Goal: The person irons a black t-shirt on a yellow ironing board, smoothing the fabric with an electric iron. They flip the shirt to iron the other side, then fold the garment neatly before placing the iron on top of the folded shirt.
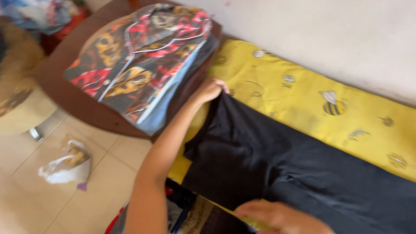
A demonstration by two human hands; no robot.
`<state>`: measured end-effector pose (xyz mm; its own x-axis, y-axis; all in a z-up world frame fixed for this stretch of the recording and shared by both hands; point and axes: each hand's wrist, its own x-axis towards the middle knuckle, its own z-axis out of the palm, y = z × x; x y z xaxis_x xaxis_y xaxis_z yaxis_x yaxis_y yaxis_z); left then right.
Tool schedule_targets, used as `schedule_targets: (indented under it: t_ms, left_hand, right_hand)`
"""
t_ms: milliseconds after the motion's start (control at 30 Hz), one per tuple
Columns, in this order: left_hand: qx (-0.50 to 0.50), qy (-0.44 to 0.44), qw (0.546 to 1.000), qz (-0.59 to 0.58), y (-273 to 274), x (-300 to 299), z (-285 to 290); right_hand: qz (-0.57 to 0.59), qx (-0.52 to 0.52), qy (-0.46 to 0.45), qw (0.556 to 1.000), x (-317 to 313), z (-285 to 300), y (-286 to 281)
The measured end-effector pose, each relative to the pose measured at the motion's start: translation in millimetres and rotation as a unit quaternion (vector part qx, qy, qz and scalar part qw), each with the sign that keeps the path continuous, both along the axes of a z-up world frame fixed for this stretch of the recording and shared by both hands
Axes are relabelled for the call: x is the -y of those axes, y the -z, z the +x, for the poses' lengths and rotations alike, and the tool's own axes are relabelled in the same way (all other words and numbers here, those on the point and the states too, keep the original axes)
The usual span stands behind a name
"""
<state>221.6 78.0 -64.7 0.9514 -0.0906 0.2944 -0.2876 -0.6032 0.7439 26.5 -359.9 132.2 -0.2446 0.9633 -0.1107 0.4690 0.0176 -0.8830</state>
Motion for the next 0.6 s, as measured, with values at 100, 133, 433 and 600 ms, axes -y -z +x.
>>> schedule_targets:
  t_ms: [100, 133, 433, 600]
  left_hand:
    - [0.013, -0.102, 0.938, 0.332, -20.2, 10.0, -18.1]
    - [0.023, -0.071, 0.943, 0.324, -38.5, 21.3, -47.6]
    - [-0.203, -0.211, 0.937, 0.192, -102.7, 52.1, -72.4]
    - [-0.053, -0.197, 0.977, 0.058, -68.9, 27.2, -72.4]
  right_hand:
    - [-0.048, -0.109, 0.537, 0.835, 129.3, 45.3, 13.7]
    - [-0.051, -0.108, 0.566, 0.816, 175.8, 90.1, 16.7]
    - [-0.348, 0.286, 0.833, 0.322, 453.5, 173.0, 127.4]
    - [-0.239, 0.42, 0.832, 0.274, 425.5, 185.3, 144.6]
